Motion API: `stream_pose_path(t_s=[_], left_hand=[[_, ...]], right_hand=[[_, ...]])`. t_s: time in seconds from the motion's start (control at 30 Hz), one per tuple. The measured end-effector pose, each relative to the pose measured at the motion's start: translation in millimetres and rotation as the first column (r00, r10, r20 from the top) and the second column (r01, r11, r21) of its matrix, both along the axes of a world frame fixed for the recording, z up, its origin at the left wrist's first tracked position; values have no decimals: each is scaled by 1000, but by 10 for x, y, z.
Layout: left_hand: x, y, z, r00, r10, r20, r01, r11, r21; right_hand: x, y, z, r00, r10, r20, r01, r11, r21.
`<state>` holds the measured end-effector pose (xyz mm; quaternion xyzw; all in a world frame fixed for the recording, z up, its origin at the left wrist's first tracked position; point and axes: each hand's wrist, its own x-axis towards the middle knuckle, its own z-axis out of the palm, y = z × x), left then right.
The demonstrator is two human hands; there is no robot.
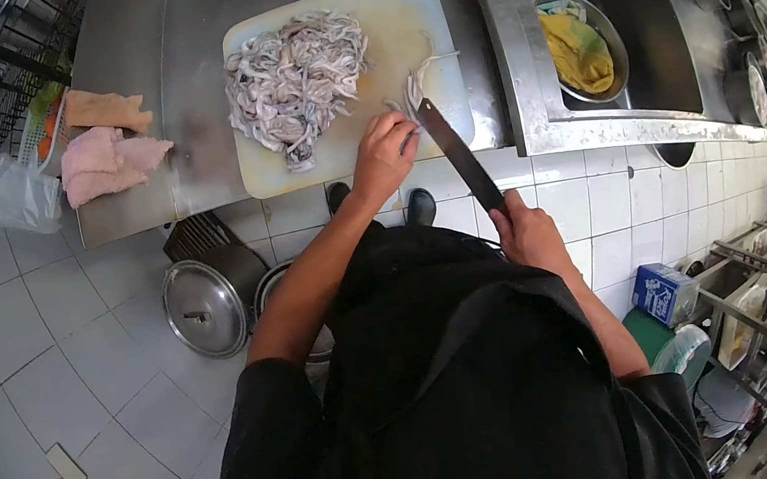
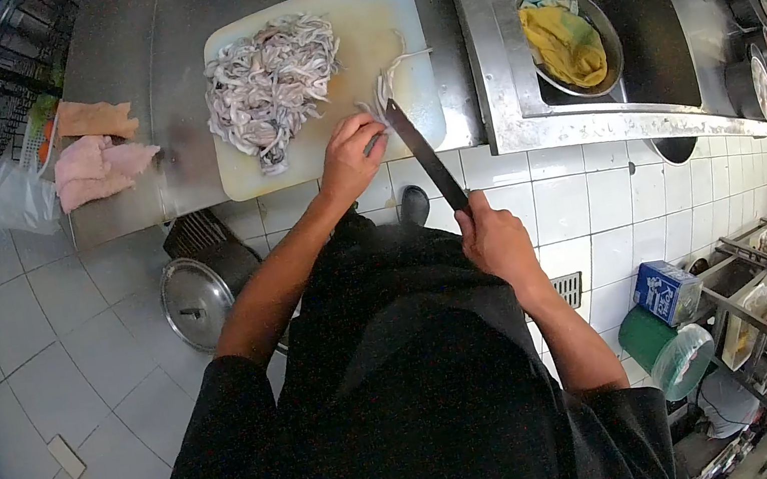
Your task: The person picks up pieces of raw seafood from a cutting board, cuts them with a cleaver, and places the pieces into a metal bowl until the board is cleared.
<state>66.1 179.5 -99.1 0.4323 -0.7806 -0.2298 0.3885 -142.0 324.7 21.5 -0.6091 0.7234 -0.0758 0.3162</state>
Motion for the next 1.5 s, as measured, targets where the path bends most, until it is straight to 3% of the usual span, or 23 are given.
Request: stream_pose_path(t_s=[0.3,0.57,0.77,0.87,0.97,1.03,1.07,1.13,1.27,1.3,1.4,1.5], left_hand=[[29,-33,-40,999,-34,-19,33,998,-48],[2,-49,-44,1000,-9,-10,8,997,-76],[-39,-191,-148,987,137,-87,-126,985,117],[-95,-183,-19,984,177,-33,-172,977,125],[-263,-22,325,970,161,183,-150,986,-71],[-318,-39,272,960,86,267,-91,996,4],[-336,-60,247,951,50,305,-65,997,41],[-321,-224,75,974,42,222,-68,991,113],[-256,-509,79,995,48,92,-74,951,300],[-257,-584,91,994,88,70,-101,969,226],[-257,-930,160,973,227,-35,-159,775,612],[-377,-1225,287,985,171,-28,-129,832,539]], right_hand=[[147,-87,58,997,1,-76,11,989,147],[216,-145,-17,995,33,-92,-18,987,157],[-178,300,122,998,20,-55,-7,976,216],[-303,312,176,976,-57,210,32,992,120],[-357,342,108,898,-254,359,189,960,206],[-343,355,-5,837,-310,450,262,950,166],[-363,343,-18,777,-400,486,303,915,268],[-279,152,184,630,-571,526,348,814,466],[-226,7,-164,318,-626,712,350,776,526],[-220,-42,-203,316,-623,716,350,778,522],[-224,-186,-319,259,-640,723,336,762,554],[-196,-373,-401,212,-624,752,315,772,552]])
